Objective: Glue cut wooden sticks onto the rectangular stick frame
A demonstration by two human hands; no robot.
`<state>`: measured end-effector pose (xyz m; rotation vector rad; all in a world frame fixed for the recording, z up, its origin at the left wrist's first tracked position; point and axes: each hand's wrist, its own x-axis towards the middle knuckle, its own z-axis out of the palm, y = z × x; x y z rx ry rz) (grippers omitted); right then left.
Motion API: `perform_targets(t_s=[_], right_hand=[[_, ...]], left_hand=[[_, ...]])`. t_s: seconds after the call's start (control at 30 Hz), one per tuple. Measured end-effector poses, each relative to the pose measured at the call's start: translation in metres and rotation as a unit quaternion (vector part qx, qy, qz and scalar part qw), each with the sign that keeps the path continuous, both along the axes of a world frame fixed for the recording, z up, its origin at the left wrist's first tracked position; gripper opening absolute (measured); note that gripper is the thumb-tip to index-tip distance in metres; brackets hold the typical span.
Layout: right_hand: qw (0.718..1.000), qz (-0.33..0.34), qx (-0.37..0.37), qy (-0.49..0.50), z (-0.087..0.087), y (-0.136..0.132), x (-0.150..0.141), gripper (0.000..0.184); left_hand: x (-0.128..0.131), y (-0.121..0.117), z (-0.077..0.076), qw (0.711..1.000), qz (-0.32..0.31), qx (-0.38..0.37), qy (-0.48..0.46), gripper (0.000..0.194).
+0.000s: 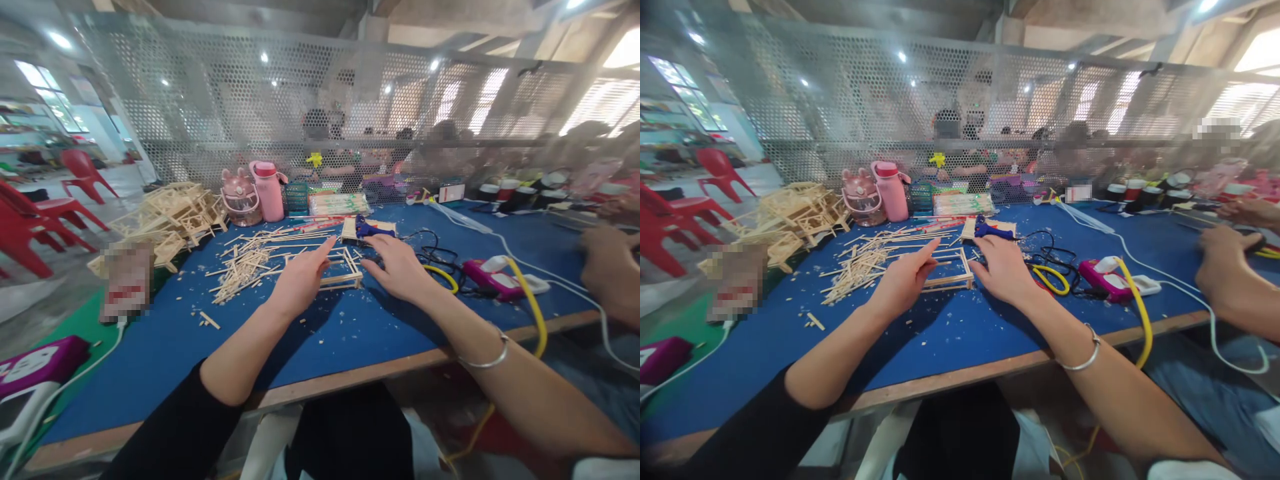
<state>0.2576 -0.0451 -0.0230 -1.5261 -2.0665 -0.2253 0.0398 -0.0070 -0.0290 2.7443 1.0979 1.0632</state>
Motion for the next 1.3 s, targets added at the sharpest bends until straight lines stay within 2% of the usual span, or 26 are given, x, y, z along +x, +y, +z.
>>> perform_targets(t_s=[0.07,0.1,0.17,0.3,0.37,0.43,0.47,0.53,0.6,0.7,0.8,0.9,1.0,1.17,1.23,1.3], right_hand=[[0.990,0.134,-0.019,0.026,0.010,0.001,-0.010,0.033],[0.983,0.176,-0.033,0.031,0.013,0.003,-0.014,0.029],[0.977,0.208,-0.043,0.030,0.015,0.008,-0.020,0.023],[0.978,0.202,-0.030,0.030,0.011,0.017,-0.017,0.018],[0.981,0.183,-0.025,0.055,0.006,0.019,-0.008,0.019],[0.984,0.147,-0.041,0.093,-0.001,0.021,0.003,0.019],[0.984,0.129,-0.060,0.112,-0.004,0.022,0.009,0.020],[0.980,0.105,-0.103,0.132,-0.011,0.024,0.017,0.021],[0.977,0.100,-0.130,0.136,-0.016,0.025,0.019,0.022],[0.974,0.114,-0.140,0.135,-0.019,0.024,0.013,0.020],[0.974,0.119,-0.140,0.136,-0.020,0.022,0.006,0.018],[0.974,0.111,-0.143,0.137,-0.021,0.022,0.003,0.018],[0.973,0.112,-0.148,0.137,-0.024,0.024,0.005,0.018],[0.973,0.127,-0.148,0.125,-0.028,0.029,0.008,0.021],[0.973,0.128,-0.148,0.121,-0.028,0.030,0.009,0.022],[0.973,0.132,-0.146,0.122,-0.028,0.030,0.010,0.023]], left_hand=[[0.002,-0.004,-0.001,1.000,0.002,0.009,0.003,0.050],[0.004,-0.006,-0.001,1.000,0.000,0.013,0.005,0.050],[0.007,-0.009,-0.003,1.000,-0.003,0.019,0.007,0.048],[0.009,-0.009,-0.004,1.000,-0.023,0.016,0.010,0.038],[0.001,-0.003,0.001,0.999,-0.040,0.003,-0.022,0.040],[-0.017,0.006,0.008,0.996,-0.011,-0.019,-0.092,0.045],[-0.029,0.012,0.011,0.990,0.030,-0.035,-0.131,0.044],[-0.056,0.022,0.014,0.976,0.109,-0.102,-0.160,0.040],[-0.078,0.027,0.010,0.959,0.150,-0.199,-0.137,0.036],[-0.091,0.026,0.001,0.941,0.137,-0.293,-0.099,0.033],[-0.087,0.019,-0.004,0.926,0.116,-0.346,-0.097,0.032],[-0.082,0.014,-0.002,0.910,0.108,-0.383,-0.115,0.032],[-0.080,0.012,0.001,0.902,0.099,-0.404,-0.116,0.031],[-0.081,0.013,-0.002,0.904,0.085,-0.408,-0.095,0.031],[-0.080,0.013,-0.003,0.916,0.088,-0.382,-0.086,0.030],[-0.078,0.013,-0.003,0.941,0.108,-0.311,-0.077,0.028]])
